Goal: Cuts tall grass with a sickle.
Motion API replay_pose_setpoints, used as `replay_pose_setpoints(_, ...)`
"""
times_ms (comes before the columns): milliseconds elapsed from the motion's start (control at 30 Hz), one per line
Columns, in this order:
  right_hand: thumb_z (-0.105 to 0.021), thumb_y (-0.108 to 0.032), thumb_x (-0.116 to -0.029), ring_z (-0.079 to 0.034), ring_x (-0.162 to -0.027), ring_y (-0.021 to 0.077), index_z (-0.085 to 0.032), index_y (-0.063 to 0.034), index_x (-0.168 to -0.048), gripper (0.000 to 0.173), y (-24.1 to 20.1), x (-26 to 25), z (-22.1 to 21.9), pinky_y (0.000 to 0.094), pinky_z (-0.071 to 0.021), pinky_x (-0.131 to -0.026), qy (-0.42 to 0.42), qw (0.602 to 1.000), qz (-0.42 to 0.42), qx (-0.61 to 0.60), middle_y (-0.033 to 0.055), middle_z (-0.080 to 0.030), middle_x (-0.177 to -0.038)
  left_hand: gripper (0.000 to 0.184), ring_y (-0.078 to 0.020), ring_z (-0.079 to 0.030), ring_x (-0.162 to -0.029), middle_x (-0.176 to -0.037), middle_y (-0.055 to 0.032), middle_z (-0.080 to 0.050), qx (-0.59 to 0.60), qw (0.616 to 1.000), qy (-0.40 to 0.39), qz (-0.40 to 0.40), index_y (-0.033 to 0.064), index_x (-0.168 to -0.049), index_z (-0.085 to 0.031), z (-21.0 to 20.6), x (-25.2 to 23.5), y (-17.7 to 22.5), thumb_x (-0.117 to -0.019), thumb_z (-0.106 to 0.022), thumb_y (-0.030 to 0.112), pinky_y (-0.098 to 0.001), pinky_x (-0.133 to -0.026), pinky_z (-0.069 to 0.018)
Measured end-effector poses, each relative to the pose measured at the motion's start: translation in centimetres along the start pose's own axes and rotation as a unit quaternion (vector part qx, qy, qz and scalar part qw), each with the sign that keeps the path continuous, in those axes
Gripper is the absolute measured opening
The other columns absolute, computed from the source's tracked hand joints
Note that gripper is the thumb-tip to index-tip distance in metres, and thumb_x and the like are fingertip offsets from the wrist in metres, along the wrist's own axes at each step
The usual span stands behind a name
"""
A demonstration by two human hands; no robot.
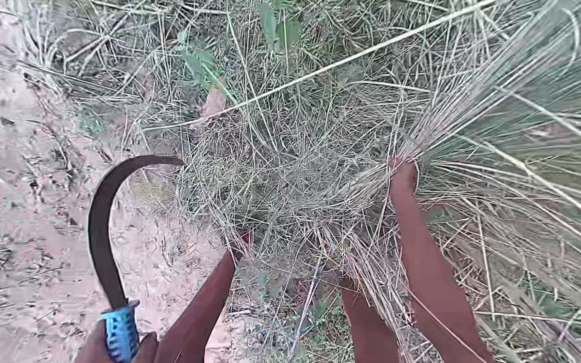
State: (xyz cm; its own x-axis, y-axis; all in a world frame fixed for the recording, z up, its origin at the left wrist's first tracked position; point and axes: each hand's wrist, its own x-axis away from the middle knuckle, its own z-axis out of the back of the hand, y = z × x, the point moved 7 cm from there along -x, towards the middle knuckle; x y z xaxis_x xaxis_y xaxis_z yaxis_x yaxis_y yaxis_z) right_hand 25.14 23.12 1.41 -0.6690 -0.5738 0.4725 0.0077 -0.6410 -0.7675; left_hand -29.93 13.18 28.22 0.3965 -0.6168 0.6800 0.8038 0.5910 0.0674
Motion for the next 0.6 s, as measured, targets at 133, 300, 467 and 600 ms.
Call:
replay_pose_setpoints(133, -0.051, 0.002, -0.0902, -0.062, -0.09, 0.0005, -0.054, -0.0034, -0.114, 0.025, 4.8, 6.0, 4.5, 0.0208, -0.0539, -0.085, -0.004, 0.991, 0.033, -0.131, -0.0041, -0.063, -0.096, 0.035, -0.0372, -0.065, -0.07, -0.082, -0.0224, -0.065, 0.04, 0.97, -0.144, -0.19, -0.0055, -0.118, -0.063, -13.3, -10.3, 12.0, -0.0855, -0.072, 0.007, -0.0601, -0.066, -0.0507)
replay_pose_setpoints(300, -0.053, 0.0, -0.0793, -0.067, -0.09, 0.0072, -0.06, -0.0099, -0.107, 0.03, 6.6, 7.2, 5.6, 0.0264, -0.057, -0.085, -0.026, 0.973, 0.092, -0.212, -0.0034, -0.069, -0.096, 0.035, -0.0452, -0.069, -0.091, -0.097, -0.0258, -0.069, -0.001, 0.882, -0.293, -0.37, -0.0007, -0.121, -0.064, -30.4, -14.5, 26.0, -0.0881, -0.071, 0.009, -0.0673, -0.078, -0.0519)
replay_pose_setpoints(467, -0.062, -0.012, -0.0877, -0.07, -0.095, 0.011, -0.063, -0.0076, -0.113, 0.026, 8.0, 6.3, 6.7, 0.0307, -0.0592, -0.086, -0.033, 0.949, 0.166, -0.265, 0.0004, -0.073, -0.102, 0.042, -0.0495, -0.06, -0.119, -0.125, -0.0317, -0.062, -0.177, 0.859, -0.363, -0.315, -0.0056, -0.126, -0.062, -34.8, -12.3, 30.5, -0.0908, -0.071, 0.015, -0.0697, -0.094, -0.047)
replay_pose_setpoints(600, -0.036, -0.012, -0.108, -0.061, -0.098, -0.0001, -0.054, -0.0022, -0.121, 0.025, 5.2, 8.3, 4.6, 0.0187, -0.0509, -0.09, 0.037, 0.986, -0.004, -0.162, -0.0017, -0.065, -0.103, 0.038, -0.0473, -0.059, -0.124, -0.131, -0.0309, -0.06, -0.204, 0.876, -0.35, -0.262, -0.0089, -0.127, -0.06, -33.4, -9.5, 34.5, -0.0966, -0.067, 0.012, -0.0631, -0.096, -0.0493)
